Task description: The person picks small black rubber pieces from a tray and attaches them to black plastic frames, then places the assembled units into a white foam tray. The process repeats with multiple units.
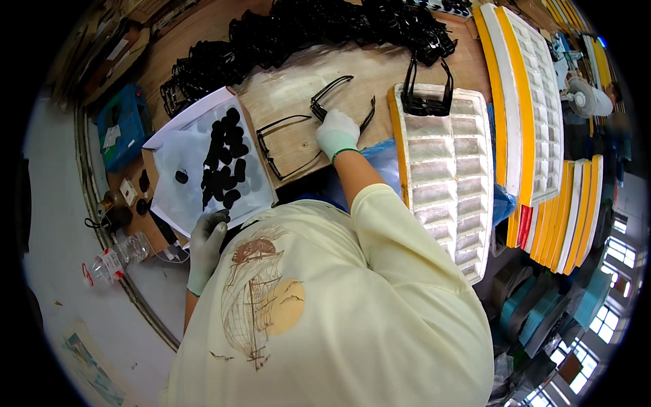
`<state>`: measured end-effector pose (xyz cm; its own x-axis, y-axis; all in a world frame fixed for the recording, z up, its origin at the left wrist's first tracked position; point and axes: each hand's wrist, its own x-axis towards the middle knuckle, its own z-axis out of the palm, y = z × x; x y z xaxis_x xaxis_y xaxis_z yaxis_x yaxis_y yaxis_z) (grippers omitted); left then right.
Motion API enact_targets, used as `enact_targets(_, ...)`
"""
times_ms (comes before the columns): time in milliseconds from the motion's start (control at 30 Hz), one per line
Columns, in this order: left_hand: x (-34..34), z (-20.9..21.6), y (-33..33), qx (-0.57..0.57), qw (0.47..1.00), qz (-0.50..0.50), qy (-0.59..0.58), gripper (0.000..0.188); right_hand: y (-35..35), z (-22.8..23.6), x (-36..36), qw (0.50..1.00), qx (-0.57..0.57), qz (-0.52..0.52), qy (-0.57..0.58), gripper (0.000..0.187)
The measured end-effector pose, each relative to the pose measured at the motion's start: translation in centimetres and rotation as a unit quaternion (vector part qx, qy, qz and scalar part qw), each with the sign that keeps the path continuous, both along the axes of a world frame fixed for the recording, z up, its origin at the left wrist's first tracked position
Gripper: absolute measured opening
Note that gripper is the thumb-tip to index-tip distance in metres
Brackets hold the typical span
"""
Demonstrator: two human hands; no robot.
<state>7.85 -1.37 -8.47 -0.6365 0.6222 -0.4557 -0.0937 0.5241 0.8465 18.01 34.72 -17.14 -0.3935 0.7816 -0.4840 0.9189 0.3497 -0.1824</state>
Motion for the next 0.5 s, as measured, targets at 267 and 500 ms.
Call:
enact_targets(267,0.4,0.0,3.5,0.028,0.999,-0.044,0.001,0.032,-0.6,5.5,5.4,0.964,0.039,0.021,0.261,0.029)
enact_targets(500,1.0,6.6,14.3,0.237,0.955,-0.107,-0.143,0.061,-5.5,12.8,7.3,0.738,-0.427,0.099,0.514,0.028)
